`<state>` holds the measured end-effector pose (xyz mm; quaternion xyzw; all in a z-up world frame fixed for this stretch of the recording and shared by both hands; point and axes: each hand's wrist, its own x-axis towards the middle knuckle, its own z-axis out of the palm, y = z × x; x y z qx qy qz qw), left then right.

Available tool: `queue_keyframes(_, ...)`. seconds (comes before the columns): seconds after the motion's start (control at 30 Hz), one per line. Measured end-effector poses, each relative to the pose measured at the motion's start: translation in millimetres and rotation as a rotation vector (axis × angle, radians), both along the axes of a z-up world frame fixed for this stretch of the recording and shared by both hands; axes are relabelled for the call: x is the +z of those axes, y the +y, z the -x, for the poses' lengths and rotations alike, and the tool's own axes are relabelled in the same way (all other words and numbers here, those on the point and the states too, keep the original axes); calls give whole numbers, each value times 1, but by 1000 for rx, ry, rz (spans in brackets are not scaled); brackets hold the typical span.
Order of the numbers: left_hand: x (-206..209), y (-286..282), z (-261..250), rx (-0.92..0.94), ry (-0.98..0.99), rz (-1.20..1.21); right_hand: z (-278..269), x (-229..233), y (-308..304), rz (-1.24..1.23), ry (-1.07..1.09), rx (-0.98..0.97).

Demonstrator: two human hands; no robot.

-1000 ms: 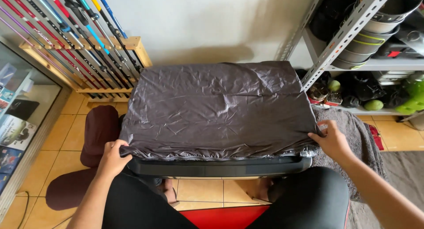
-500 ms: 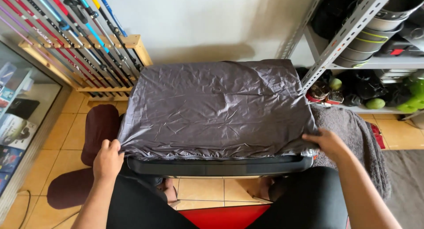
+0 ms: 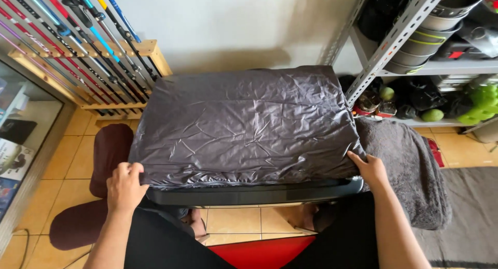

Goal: The person sits on the floor and folds a large black fabric item on top of a black plastic storage bin. They smooth the fabric, fold it in half, and then fold it again into a smaller rectangle.

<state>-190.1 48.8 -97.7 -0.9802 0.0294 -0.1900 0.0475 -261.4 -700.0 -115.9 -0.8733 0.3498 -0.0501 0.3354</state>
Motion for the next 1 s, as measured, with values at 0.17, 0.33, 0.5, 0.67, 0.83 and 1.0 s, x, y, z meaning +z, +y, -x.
queue_keyframes(0.17,-3,3,0,-13,-115,77,-6,-43,-35,191,-55,47)
queue_keyframes(0.33,12,-11,5,165,-115,83,-4,-29,-6,507,-150,49)
queue_keyframes(0.5,-17,7,-8,177,203,197,11,1,26,382,100,36)
queue_keyframes(0.67,-23,15,-18,316,384,628,11,36,46,217,186,94)
queue_keyframes(0.83,7,17,-13,366,301,844,18,37,12,-453,-220,-92)
queue_keyframes(1.0,11,22,-19,250,325,875,1,6,-32,-709,10,-238)
